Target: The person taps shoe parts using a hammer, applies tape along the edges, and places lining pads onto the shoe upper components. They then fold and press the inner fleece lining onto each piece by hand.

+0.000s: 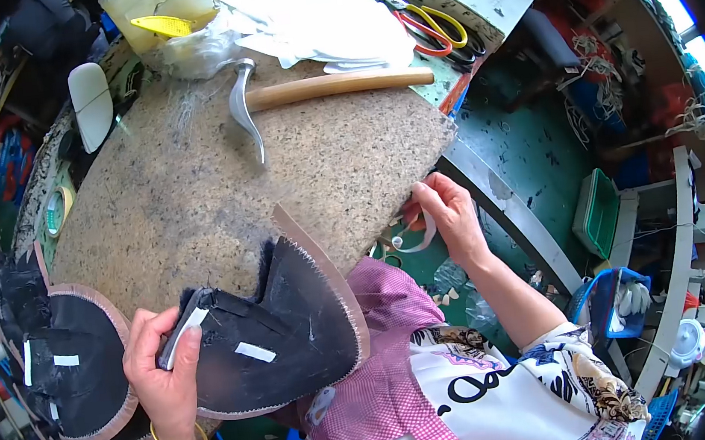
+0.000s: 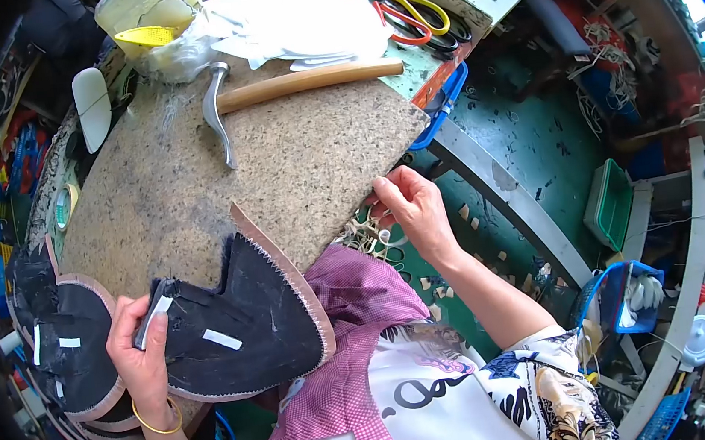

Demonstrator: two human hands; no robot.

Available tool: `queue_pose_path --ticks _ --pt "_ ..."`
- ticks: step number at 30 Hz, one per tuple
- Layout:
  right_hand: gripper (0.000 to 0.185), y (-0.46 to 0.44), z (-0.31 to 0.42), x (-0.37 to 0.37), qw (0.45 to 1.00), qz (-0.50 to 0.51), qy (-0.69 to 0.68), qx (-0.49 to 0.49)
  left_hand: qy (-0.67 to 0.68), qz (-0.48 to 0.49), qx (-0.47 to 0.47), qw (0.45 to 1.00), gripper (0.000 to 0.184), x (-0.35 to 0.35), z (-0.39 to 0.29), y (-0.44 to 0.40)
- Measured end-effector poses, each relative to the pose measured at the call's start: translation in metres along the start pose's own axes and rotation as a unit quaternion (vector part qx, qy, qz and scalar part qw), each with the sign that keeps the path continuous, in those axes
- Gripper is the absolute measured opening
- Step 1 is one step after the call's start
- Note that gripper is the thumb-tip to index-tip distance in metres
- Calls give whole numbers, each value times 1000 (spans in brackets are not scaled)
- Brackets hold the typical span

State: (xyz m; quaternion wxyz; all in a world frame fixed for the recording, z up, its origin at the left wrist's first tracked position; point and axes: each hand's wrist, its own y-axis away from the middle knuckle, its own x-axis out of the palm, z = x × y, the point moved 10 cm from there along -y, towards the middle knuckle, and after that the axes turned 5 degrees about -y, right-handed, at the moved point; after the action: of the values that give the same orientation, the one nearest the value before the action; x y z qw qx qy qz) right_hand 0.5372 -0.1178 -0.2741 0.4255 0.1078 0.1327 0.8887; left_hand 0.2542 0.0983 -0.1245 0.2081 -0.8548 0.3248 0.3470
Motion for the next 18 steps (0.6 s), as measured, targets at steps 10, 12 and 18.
queue_pose_path --ticks 10,12,18 --pt "10 59 147 46 893 36 213 -394 3 -58 53 997 22 -12 -25 13" --pt "22 77 162 115 807 155 292 -489 -36 -59 82 994 22 -13 -39 13" --pt "20 -100 188 82 867 -9 326 -377 -43 -130 77 988 17 -65 -25 -20"
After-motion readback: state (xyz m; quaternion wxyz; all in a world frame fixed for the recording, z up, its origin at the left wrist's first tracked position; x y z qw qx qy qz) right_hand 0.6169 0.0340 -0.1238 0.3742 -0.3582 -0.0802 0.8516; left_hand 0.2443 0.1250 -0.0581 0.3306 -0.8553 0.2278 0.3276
